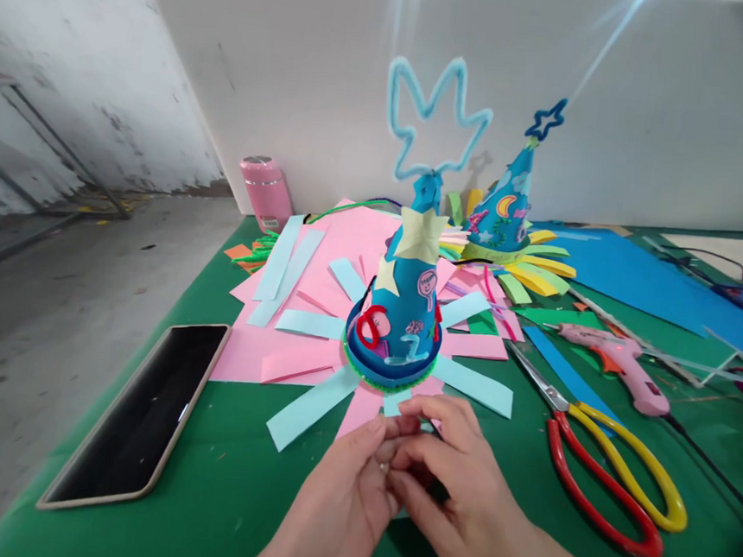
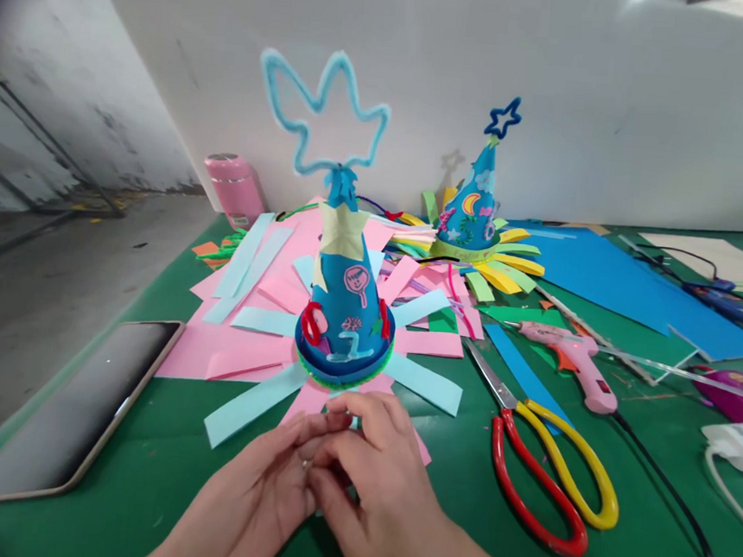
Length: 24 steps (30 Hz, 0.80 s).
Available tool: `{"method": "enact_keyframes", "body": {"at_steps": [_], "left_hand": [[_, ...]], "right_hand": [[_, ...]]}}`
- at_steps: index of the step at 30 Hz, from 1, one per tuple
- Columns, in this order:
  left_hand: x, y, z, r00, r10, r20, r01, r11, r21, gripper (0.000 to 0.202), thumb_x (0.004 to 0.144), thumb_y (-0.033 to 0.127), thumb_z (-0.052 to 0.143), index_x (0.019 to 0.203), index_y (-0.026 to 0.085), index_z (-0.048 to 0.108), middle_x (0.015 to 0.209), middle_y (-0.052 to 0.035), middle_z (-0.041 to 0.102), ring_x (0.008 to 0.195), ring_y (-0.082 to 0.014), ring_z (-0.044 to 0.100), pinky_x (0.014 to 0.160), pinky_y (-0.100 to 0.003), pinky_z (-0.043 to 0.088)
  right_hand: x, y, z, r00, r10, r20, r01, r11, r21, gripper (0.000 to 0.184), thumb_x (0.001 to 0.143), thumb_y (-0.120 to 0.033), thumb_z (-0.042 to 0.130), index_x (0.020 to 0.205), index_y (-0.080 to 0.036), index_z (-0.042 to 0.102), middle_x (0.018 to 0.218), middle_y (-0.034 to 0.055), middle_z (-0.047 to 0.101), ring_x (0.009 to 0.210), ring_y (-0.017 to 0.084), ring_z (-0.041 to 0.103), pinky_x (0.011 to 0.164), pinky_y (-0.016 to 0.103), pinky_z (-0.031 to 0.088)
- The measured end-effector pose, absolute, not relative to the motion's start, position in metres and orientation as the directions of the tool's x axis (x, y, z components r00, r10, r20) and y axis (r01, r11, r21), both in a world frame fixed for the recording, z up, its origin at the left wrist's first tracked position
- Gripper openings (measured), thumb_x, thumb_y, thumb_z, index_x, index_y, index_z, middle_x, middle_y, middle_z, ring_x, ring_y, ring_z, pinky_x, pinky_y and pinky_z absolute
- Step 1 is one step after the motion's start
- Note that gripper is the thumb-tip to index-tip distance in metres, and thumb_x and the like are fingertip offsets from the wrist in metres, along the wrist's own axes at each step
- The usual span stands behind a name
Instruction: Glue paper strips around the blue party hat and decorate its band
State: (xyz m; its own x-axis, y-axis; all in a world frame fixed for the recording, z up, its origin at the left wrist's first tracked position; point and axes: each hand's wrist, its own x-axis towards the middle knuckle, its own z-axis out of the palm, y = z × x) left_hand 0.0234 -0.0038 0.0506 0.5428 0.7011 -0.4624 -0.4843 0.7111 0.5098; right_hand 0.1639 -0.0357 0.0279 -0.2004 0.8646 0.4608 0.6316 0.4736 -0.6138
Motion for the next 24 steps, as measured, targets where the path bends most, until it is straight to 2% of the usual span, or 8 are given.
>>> {"method": "enact_keyframes", "body": {"at_steps": [3, 5, 7, 10, 14, 20, 24], "left_hand": [[0.023, -0.006, 0.048, 0.53, 0.707, -0.469, -0.435, 0.701, 0.566, 0.019, 0.078, 0.029, 0.065, 0.086, 0.012, 0.068, 0.079, -0.0077, 0.065, 0.075, -0.016, 0.06, 0.072, -0.028, 0.045], [0.023, -0.007, 0.044, 0.523, 0.706, -0.478, -0.373, 0.693, 0.617, 0.019, 0.072, 0.029, 0.071, 0.078, 0.011, 0.067, 0.069, -0.0046, 0.061, 0.062, -0.0111, 0.054, 0.063, -0.024, 0.042], [0.022, -0.007, 0.04, 0.541, 0.685, -0.487, -0.308, 0.701, 0.644, 0.024, 0.068, 0.032, 0.076, 0.069, 0.011, 0.064, 0.054, 0.0013, 0.051, 0.048, -0.0053, 0.041, 0.052, -0.021, 0.033], [0.021, -0.008, 0.036, 0.57, 0.655, -0.496, -0.255, 0.715, 0.651, 0.033, 0.063, 0.039, 0.078, 0.061, 0.011, 0.059, 0.044, 0.0077, 0.034, 0.041, -0.0018, 0.024, 0.047, -0.021, 0.021], [0.021, -0.009, 0.037, 0.56, 0.669, -0.488, -0.25, 0.698, 0.671, 0.036, 0.06, 0.04, 0.079, 0.059, 0.012, 0.058, 0.043, 0.0081, 0.032, 0.041, -0.0021, 0.023, 0.048, -0.022, 0.017], [0.02, -0.009, 0.037, 0.566, 0.664, -0.489, -0.252, 0.704, 0.664, 0.033, 0.063, 0.038, 0.078, 0.059, 0.011, 0.06, 0.042, 0.0074, 0.032, 0.041, -0.003, 0.024, 0.048, -0.023, 0.017], [0.021, -0.008, 0.035, 0.554, 0.669, -0.496, -0.248, 0.701, 0.669, 0.03, 0.065, 0.036, 0.077, 0.062, 0.011, 0.06, 0.045, 0.0063, 0.035, 0.042, -0.0028, 0.025, 0.048, -0.022, 0.019]], "right_hand": [[0.171, -0.04, 0.025, -0.1, 0.852, 0.514, 0.624, 0.456, -0.635, 0.008, 0.08, -0.012, 0.057, 0.082, -0.019, 0.059, 0.105, 0.0067, 0.052, 0.099, 0.017, 0.052, 0.078, 0.027, 0.049], [0.174, -0.042, 0.025, -0.038, 0.831, 0.555, 0.632, 0.45, -0.631, 0.007, 0.08, -0.014, 0.057, 0.083, -0.02, 0.061, 0.101, 0.0059, 0.052, 0.095, 0.015, 0.054, 0.073, 0.024, 0.05], [0.176, -0.043, 0.026, -0.016, 0.817, 0.577, 0.622, 0.46, -0.634, 0.005, 0.081, -0.017, 0.059, 0.083, -0.02, 0.062, 0.097, 0.0051, 0.052, 0.089, 0.014, 0.055, 0.068, 0.023, 0.05], [0.174, -0.044, 0.028, -0.013, 0.806, 0.592, 0.608, 0.476, -0.635, 0.006, 0.082, -0.02, 0.059, 0.082, -0.021, 0.064, 0.092, 0.0048, 0.054, 0.083, 0.014, 0.056, 0.062, 0.023, 0.051], [0.173, -0.044, 0.032, -0.036, 0.773, 0.633, 0.661, 0.493, -0.565, 0.01, 0.082, -0.017, 0.057, 0.084, -0.02, 0.067, 0.09, 0.006, 0.056, 0.081, 0.015, 0.056, 0.06, 0.023, 0.05], [0.177, -0.045, 0.035, -0.148, 0.665, 0.732, 0.759, 0.551, -0.347, 0.018, 0.075, -0.008, 0.061, 0.09, -0.015, 0.068, 0.091, 0.0084, 0.059, 0.084, 0.018, 0.053, 0.069, 0.03, 0.052], [0.178, -0.046, 0.036, -0.182, 0.658, 0.731, 0.765, 0.562, -0.315, 0.021, 0.075, -0.008, 0.06, 0.094, -0.014, 0.067, 0.092, 0.0089, 0.059, 0.085, 0.018, 0.053, 0.07, 0.031, 0.051]]}}
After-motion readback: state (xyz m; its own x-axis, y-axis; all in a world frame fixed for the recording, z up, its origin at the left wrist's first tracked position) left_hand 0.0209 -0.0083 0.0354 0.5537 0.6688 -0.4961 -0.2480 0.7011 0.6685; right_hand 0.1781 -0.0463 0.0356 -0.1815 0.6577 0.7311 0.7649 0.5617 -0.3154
